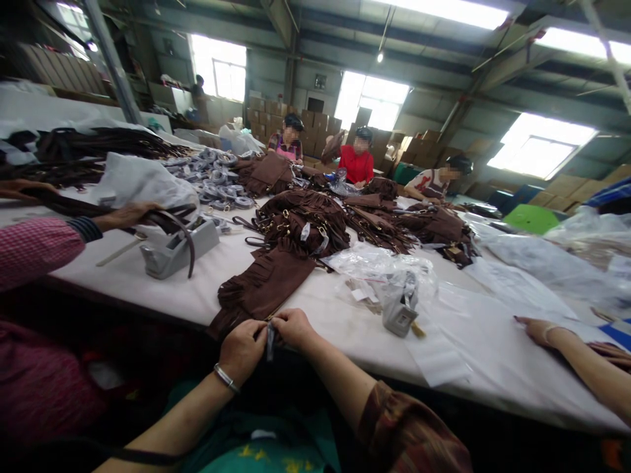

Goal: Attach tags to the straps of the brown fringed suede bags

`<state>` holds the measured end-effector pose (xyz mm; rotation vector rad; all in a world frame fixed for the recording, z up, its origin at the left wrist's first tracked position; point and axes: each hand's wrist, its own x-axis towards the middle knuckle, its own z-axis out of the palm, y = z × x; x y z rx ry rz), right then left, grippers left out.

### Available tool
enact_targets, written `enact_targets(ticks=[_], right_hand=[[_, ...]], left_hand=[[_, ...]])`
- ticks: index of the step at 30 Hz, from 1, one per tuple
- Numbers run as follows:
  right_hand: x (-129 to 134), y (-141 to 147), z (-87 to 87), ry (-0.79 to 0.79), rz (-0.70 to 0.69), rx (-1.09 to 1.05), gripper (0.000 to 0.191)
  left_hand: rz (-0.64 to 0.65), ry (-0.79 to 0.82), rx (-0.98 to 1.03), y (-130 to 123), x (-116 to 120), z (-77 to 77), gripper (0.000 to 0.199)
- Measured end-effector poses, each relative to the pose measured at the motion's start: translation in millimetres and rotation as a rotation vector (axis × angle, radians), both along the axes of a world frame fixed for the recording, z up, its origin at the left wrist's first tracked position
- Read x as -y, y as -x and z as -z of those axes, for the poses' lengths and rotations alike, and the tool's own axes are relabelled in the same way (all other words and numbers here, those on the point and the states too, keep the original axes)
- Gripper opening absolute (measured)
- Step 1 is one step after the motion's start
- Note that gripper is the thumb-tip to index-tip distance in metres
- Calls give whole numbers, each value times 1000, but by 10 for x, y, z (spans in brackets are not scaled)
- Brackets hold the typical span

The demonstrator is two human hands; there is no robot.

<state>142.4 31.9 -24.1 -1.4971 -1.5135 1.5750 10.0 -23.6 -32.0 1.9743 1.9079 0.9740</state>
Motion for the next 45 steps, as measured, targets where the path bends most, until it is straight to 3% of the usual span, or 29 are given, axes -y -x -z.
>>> enact_targets(ticks=[5, 14, 17, 21, 25, 32, 37, 41, 45], right_hand=[[4, -2, 26, -34, 11, -35, 18], [-112, -99, 3, -378, -135, 172, 19], [-106, -62, 0, -465, -147, 259, 18], [-62, 1, 12, -557, -127, 378, 19], [-56, 16, 7, -521, -89, 429, 21], [-85, 25, 21, -475, -59, 365, 19], [-51, -39, 90, -361, -22, 208, 21], [56, -215, 25, -621, -18, 192, 26], [157, -325, -71, -874, -279, 256, 33]], left_hand=[[31, 9, -135, 38, -6, -40, 26], [61, -65, -375, 69, -21, -96, 32], [25, -57, -356, 65, -66, -122, 31], [-52, 5, -127, 101, -98, -98, 21], [-64, 34, 79, 139, 29, 1, 23], [-6, 280, 271, -9, 123, 83, 24], [-53, 442, 620, -93, 86, 124, 22], [-84, 667, 1041, -66, 184, 40, 16], [-82, 861, 1318, -27, 219, -121, 8]])
